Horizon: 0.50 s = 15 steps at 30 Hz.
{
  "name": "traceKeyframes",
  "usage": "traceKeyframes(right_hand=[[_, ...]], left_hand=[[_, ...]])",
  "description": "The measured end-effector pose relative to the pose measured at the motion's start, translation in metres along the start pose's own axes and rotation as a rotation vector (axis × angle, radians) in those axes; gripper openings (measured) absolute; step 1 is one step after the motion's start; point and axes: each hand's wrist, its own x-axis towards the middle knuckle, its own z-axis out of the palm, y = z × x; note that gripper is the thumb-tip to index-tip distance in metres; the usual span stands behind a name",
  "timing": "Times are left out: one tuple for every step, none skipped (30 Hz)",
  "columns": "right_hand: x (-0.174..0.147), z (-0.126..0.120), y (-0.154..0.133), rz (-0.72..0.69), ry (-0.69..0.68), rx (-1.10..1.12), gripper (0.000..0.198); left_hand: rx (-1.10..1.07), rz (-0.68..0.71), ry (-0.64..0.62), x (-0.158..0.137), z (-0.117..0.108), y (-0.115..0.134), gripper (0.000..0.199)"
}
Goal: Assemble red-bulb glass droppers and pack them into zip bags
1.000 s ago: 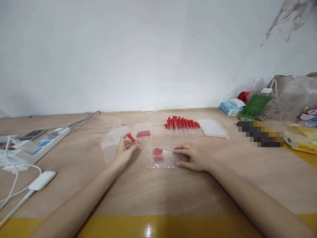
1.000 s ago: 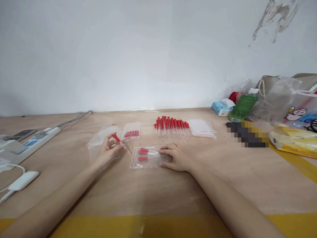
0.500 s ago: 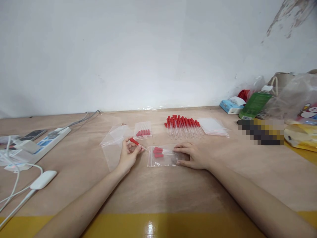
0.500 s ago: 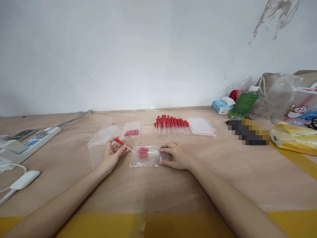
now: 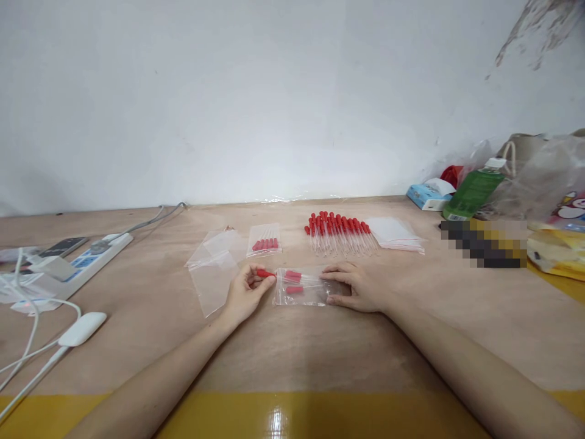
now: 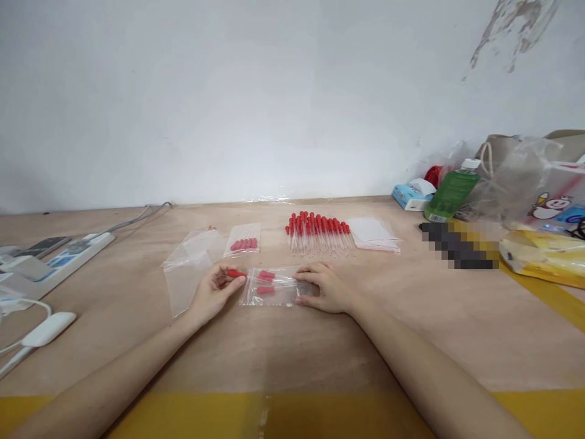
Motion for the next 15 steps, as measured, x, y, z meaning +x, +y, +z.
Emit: traceKeyframes(right_hand=[[0.000, 0.000, 0.000, 0.001, -0.001, 0.001, 0.050], [0.000, 0.000, 0.000, 0.002, -0.004, 0.003, 0.050], [0.000, 0.000, 0.000, 0.003, -0.006, 0.005, 0.051], [0.000, 0.000, 0.000, 0.005, -0.008, 0.005, 0.051], [0.000, 0.000, 0.000, 0.007, -0.008, 0.004, 0.051], [0.000, -0.001, 0.000, 0.009, -0.009, 0.003, 0.051], [0.000, -0.001, -0.001, 0.009, -0.012, 0.000, 0.051], [0.000, -0.001, -0.001, 0.010, -0.012, -0.003, 0.051], [0.000, -0.002, -0.001, 0.010, -0.013, -0.005, 0.051], [0.000, -0.002, -0.001, 0.008, -0.012, -0.006, 0.051], [0.000, -0.001, -0.001, 0.006, -0.009, -0.005, 0.051], [0.000, -0.001, 0.000, 0.002, -0.007, -0.005, 0.051], [0.000, -0.001, 0.000, -0.002, -0.002, -0.005, 0.051], [0.000, 0.000, 0.000, -0.006, 0.002, -0.003, 0.051], [0.000, 0.000, 0.001, -0.011, 0.004, -0.001, 0.051]], left_hand=[[0.073, 0.009, -0.038, -0.001, -0.002, 0.000, 0.026], [0.132, 0.016, -0.073, -0.001, -0.004, 0.002, 0.023], [0.170, 0.030, -0.100, -0.002, -0.006, 0.004, 0.021], [0.192, 0.056, -0.124, -0.002, -0.008, 0.006, 0.020], [0.200, 0.089, -0.151, -0.002, -0.010, 0.008, 0.021], [0.204, 0.122, -0.185, -0.003, -0.011, 0.011, 0.021], [0.207, 0.145, -0.224, -0.003, -0.012, 0.012, 0.023], [0.202, 0.153, -0.260, -0.003, -0.012, 0.013, 0.026], [0.184, 0.141, -0.284, -0.003, -0.011, 0.013, 0.030], [0.153, 0.111, -0.298, -0.004, -0.010, 0.012, 0.035], [0.114, 0.072, -0.303, -0.004, -0.008, 0.011, 0.040], [0.074, 0.035, -0.301, -0.005, -0.006, 0.010, 0.045], [0.042, 0.007, -0.295, -0.005, -0.004, 0.009, 0.048], [0.023, -0.010, -0.290, -0.005, -0.001, 0.008, 0.049], [0.016, -0.018, -0.287, -0.006, 0.002, 0.007, 0.048]])
